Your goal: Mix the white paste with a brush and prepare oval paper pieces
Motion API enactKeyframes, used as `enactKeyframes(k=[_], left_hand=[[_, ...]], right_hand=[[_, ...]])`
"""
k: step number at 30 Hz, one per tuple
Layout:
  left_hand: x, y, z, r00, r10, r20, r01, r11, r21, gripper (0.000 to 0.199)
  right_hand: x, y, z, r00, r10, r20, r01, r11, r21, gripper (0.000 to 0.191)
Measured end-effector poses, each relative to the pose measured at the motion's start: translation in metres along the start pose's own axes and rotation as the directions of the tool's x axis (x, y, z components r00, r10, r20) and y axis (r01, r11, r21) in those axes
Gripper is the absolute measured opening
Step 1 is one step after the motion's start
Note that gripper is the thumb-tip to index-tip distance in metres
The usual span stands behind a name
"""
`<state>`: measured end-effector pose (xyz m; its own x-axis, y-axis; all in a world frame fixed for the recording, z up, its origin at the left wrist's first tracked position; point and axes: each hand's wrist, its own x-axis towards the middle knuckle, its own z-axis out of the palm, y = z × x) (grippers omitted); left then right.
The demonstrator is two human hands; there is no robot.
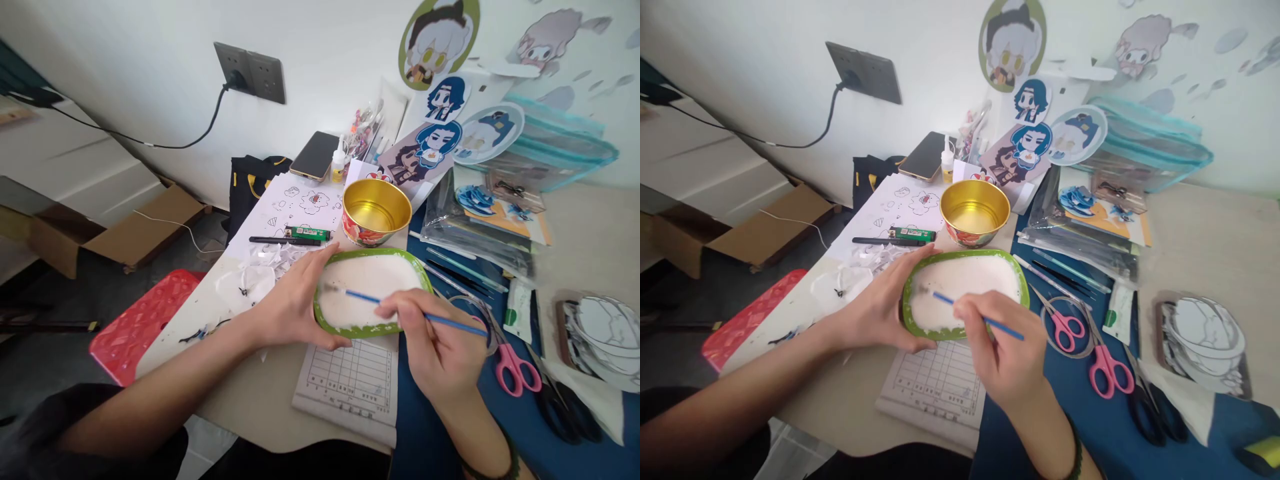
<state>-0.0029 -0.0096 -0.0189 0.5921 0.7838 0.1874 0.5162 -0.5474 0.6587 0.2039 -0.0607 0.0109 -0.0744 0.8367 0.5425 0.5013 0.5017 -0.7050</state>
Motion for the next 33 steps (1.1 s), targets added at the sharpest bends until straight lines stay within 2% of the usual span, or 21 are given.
enactKeyframes(k=[3, 6, 10, 12, 14, 17, 22, 25, 29, 33], left_hand=[[0.001, 0.001, 0.000, 1.000, -0.004, -0.005, 0.004, 1.000, -0.006, 0.118], [0.001, 0.002, -0.001, 1.000, -0.019, -0.001, 0.019, 1.000, -0.011, 0.119], [0.001, 0.001, 0.000, 1.000, -0.015, -0.009, 0.015, 1.000, -0.008, 0.120], [0.001, 0.001, 0.000, 1.000, -0.018, -0.006, 0.018, 1.000, -0.009, 0.119], [0.001, 0.001, 0.000, 1.000, -0.020, -0.012, 0.020, 1.000, -0.008, 0.119], [0.001, 0.001, 0.000, 0.999, -0.032, -0.014, 0.032, 0.999, -0.004, 0.120], [0.001, 0.000, 0.000, 1.000, -0.015, -0.022, 0.015, 1.000, 0.002, 0.120], [0.001, -0.002, 0.001, 1.000, -0.009, -0.026, 0.009, 1.000, 0.004, 0.121], [0.000, -0.003, 0.001, 0.999, 0.004, -0.032, -0.004, 1.000, 0.002, 0.119], [0.000, -0.003, 0.001, 1.000, -0.003, -0.031, 0.004, 1.000, 0.013, 0.120]], right_hand=[[0.000, -0.001, 0.002, 0.997, 0.004, -0.073, -0.006, 0.999, -0.034, 0.019], [0.002, -0.002, 0.004, 0.999, -0.040, -0.018, 0.040, 0.999, 0.015, 0.017], [0.004, -0.004, 0.008, 0.992, -0.084, -0.089, 0.074, 0.991, -0.108, 0.018], [0.004, -0.006, 0.010, 0.992, -0.100, -0.071, 0.093, 0.991, -0.094, 0.016], [0.003, -0.007, 0.011, 0.985, -0.161, -0.057, 0.156, 0.984, -0.084, 0.016], [0.001, -0.007, 0.012, 0.968, -0.230, -0.101, 0.208, 0.960, -0.188, 0.019], [0.001, -0.007, 0.015, 0.943, -0.333, -0.028, 0.323, 0.929, -0.184, 0.021], [0.002, -0.008, 0.017, 0.938, -0.342, -0.066, 0.318, 0.919, -0.235, 0.022], [0.002, -0.007, 0.017, 0.943, -0.333, -0.004, 0.326, 0.925, -0.195, 0.021], [0.001, -0.005, 0.018, 0.941, -0.334, -0.057, 0.310, 0.916, -0.253, 0.022]])
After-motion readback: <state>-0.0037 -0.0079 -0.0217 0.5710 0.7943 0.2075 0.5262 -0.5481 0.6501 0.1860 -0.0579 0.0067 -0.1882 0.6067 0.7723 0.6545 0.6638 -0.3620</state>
